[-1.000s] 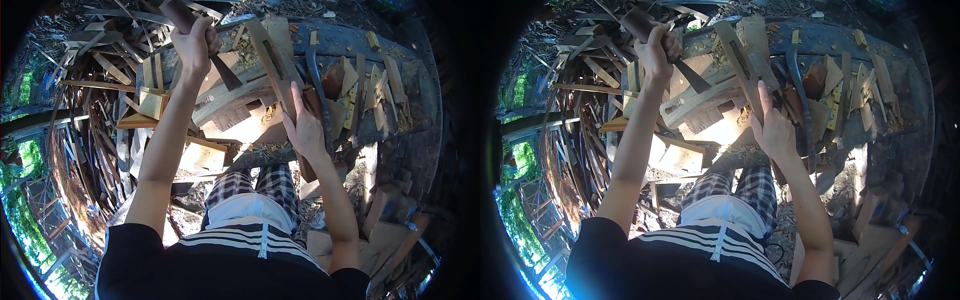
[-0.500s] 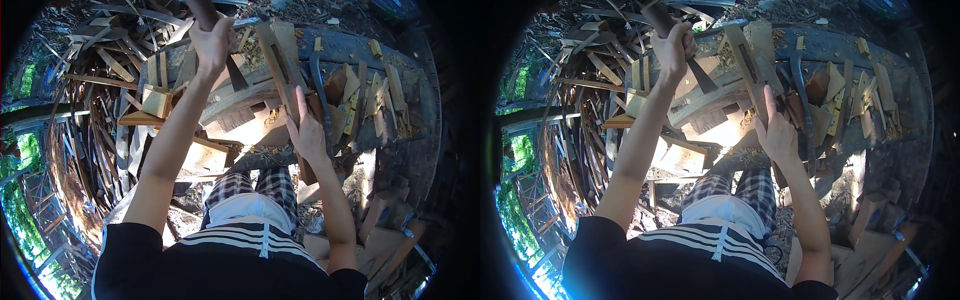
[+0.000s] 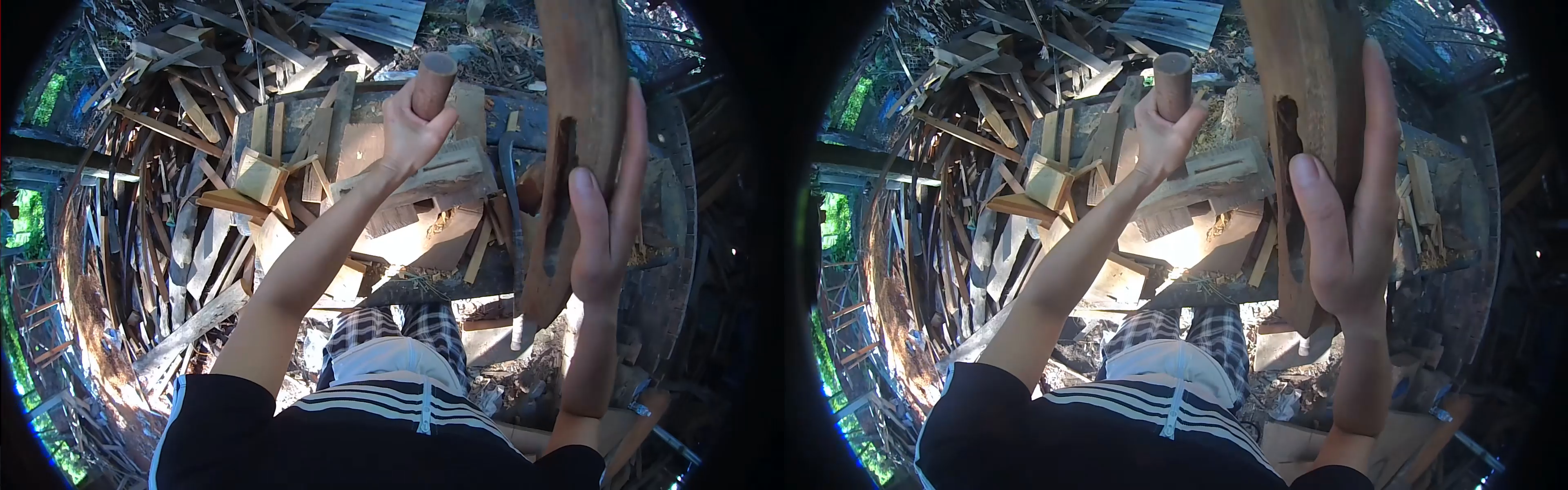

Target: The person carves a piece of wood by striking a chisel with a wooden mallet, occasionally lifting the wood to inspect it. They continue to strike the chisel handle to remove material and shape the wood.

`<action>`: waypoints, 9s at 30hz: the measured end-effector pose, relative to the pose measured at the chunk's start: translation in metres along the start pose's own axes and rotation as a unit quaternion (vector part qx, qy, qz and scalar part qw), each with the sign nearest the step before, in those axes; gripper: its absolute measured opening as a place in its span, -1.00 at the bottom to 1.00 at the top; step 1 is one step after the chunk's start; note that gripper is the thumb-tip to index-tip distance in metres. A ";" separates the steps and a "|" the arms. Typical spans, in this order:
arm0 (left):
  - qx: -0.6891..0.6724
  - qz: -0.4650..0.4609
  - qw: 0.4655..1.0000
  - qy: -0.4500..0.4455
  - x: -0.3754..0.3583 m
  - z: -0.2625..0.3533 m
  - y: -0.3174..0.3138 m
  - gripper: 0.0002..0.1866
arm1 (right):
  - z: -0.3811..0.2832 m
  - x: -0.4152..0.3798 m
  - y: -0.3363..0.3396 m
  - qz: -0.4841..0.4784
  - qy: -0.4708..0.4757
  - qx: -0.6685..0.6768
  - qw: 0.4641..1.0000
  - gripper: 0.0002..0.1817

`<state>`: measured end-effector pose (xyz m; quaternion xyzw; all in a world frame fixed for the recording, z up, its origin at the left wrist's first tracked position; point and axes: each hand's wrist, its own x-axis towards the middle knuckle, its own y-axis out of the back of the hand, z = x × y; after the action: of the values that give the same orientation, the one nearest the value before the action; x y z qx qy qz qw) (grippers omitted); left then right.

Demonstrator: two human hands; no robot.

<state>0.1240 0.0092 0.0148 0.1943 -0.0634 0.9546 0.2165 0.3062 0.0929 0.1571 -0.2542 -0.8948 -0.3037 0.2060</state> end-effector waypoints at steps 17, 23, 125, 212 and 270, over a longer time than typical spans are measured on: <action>-0.079 0.004 0.997 -0.007 -0.002 0.000 -0.004 -0.71 | -0.054 0.005 0.019 -0.239 -0.117 -0.196 0.944 -0.29; -0.048 -0.009 0.999 0.005 -0.010 0.005 0.000 -0.68 | -0.035 -0.011 0.003 -0.230 -0.155 -0.089 0.957 -0.30; -0.201 0.016 0.958 0.203 0.054 -0.021 0.007 -0.76 | 0.121 -0.140 -0.081 -0.130 -0.213 -0.281 0.927 -0.13; -0.195 0.067 0.964 0.171 0.052 -0.031 0.018 -0.80 | 0.127 -0.140 -0.058 -0.148 -0.255 -0.186 0.937 -0.17; -0.176 0.041 0.965 0.189 0.048 -0.019 0.028 -0.83 | 0.126 -0.151 -0.082 -0.095 -0.215 -0.257 0.937 -0.12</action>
<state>0.0651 0.0062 0.0150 -0.0341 -0.1963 0.9559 0.2157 0.3505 0.0681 -0.0499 -0.2715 -0.8290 -0.4799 -0.0938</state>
